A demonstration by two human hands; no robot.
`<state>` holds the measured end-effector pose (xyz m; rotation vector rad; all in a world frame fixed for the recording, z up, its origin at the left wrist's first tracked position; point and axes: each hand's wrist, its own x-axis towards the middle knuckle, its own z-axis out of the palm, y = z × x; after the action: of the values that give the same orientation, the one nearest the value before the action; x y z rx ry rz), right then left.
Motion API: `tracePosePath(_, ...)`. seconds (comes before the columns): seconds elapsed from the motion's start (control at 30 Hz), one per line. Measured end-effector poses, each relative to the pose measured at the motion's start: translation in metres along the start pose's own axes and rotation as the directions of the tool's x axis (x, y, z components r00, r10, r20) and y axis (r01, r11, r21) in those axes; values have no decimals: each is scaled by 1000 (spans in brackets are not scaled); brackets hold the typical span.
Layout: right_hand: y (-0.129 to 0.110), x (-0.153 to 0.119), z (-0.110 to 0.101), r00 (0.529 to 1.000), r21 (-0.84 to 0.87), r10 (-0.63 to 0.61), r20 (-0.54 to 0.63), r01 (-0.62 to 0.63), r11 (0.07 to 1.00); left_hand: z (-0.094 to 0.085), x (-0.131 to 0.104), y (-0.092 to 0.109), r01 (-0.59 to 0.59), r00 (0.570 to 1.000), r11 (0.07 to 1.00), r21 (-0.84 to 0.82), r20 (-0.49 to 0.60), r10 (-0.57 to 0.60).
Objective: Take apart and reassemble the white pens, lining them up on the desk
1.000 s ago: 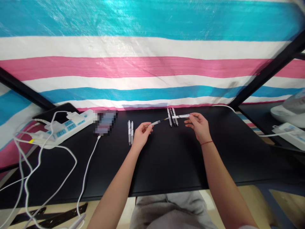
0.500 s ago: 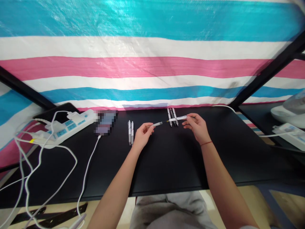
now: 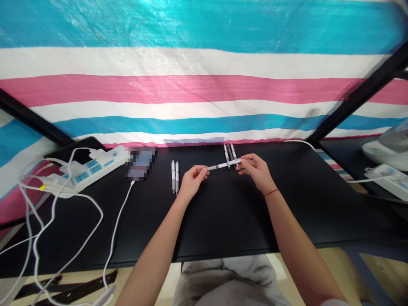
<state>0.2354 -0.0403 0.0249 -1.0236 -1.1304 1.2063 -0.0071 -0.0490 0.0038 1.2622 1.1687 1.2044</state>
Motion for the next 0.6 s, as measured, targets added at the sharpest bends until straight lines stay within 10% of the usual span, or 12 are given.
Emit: tracePosePath(0.6, 0, 1, -4, 998, -158, -35, 61, 44, 987, -2, 3, -4, -13, 996, 1000, -2, -88, 12)
